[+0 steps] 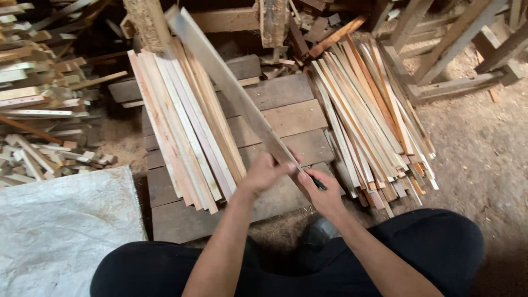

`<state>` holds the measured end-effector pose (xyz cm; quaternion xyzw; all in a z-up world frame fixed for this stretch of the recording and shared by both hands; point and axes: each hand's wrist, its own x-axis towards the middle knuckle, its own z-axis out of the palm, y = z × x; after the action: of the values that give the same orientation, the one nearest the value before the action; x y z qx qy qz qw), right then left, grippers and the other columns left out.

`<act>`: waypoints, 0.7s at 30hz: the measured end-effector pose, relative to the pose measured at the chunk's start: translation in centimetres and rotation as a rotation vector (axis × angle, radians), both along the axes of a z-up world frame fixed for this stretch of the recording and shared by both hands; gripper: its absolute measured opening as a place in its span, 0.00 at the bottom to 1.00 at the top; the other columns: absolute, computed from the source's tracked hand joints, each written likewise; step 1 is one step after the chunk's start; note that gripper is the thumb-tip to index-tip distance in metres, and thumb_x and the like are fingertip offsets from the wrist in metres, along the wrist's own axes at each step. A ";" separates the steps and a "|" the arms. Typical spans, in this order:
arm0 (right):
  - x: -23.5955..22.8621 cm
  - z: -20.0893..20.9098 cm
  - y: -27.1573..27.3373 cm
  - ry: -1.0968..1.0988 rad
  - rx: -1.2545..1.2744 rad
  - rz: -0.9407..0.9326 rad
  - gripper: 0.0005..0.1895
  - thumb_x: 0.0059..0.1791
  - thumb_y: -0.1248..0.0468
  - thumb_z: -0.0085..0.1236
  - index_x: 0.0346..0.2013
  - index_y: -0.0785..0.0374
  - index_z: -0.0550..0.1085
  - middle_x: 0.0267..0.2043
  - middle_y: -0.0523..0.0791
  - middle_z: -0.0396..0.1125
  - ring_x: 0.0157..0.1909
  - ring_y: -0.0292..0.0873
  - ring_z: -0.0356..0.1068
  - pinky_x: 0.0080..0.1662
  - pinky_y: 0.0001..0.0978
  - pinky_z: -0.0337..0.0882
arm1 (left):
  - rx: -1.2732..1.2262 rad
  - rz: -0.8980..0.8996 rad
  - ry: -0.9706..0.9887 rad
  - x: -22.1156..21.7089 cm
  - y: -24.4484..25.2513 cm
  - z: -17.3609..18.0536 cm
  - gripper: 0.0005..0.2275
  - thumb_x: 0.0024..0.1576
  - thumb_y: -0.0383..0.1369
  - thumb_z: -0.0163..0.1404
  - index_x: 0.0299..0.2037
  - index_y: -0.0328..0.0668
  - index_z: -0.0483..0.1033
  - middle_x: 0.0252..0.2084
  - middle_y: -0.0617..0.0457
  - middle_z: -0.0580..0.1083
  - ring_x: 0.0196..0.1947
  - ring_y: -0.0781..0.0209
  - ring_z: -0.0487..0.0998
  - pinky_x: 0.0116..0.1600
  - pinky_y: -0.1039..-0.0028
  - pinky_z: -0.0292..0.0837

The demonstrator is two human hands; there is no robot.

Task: Inspecting and marking wooden strips with a pencil in a workshop

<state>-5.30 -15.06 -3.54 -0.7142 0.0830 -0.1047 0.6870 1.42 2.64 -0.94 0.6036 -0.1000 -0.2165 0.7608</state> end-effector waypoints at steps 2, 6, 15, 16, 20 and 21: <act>0.5 -0.7 -0.4 0.009 -0.004 -0.005 0.05 0.51 0.64 0.65 0.32 0.61 0.83 0.18 0.40 0.70 0.24 0.28 0.59 0.24 0.20 0.63 | -0.011 0.002 0.050 -0.2 -1.8 -2.0 0.16 0.53 0.28 0.61 0.52 0.38 0.79 0.48 0.46 0.80 0.48 0.57 0.79 0.54 0.65 0.77; 0.0 -1.5 -0.5 0.069 0.031 -0.006 0.10 0.49 0.63 0.67 0.42 0.66 0.82 0.32 0.46 0.78 0.36 0.31 0.68 0.37 0.28 0.75 | -0.017 0.036 0.186 0.0 -2.3 -2.0 0.14 0.55 0.27 0.58 0.52 0.34 0.79 0.44 0.48 0.80 0.41 0.59 0.81 0.44 0.68 0.81; 1.2 2.0 -3.5 -0.059 0.006 0.006 0.20 0.61 0.60 0.40 0.53 0.73 0.75 0.22 0.48 0.69 0.27 0.39 0.68 0.33 0.29 0.68 | -0.047 0.177 0.131 2.3 0.6 -2.1 0.16 0.57 0.26 0.57 0.55 0.36 0.73 0.43 0.44 0.81 0.36 0.56 0.84 0.34 0.69 0.84; 1.3 2.0 -3.2 -0.062 0.006 0.002 0.20 0.61 0.60 0.40 0.53 0.73 0.75 0.22 0.48 0.69 0.27 0.39 0.68 0.33 0.29 0.68 | -0.047 0.173 0.129 2.2 0.3 -1.7 0.16 0.57 0.26 0.57 0.55 0.36 0.73 0.43 0.44 0.81 0.36 0.56 0.84 0.34 0.69 0.84; 1.2 0.7 -1.8 -0.012 0.053 0.072 0.14 0.57 0.64 0.47 0.47 0.70 0.78 0.17 0.48 0.68 0.18 0.38 0.67 0.26 0.26 0.70 | -0.094 0.169 0.116 1.3 -0.9 -1.4 0.16 0.56 0.25 0.59 0.53 0.33 0.74 0.43 0.41 0.82 0.37 0.54 0.84 0.36 0.66 0.85; 1.4 0.1 -1.5 -0.039 -0.003 0.089 0.12 0.56 0.66 0.51 0.46 0.69 0.79 0.16 0.49 0.69 0.16 0.38 0.67 0.24 0.25 0.71 | -0.109 0.166 0.101 1.1 -1.1 -1.7 0.16 0.55 0.25 0.60 0.53 0.32 0.75 0.42 0.41 0.82 0.38 0.55 0.84 0.37 0.65 0.85</act>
<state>-3.89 -16.58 -3.43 -0.7161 0.0377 -0.0878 0.6915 2.49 1.52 -2.65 0.5559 -0.0228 -0.1771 0.8118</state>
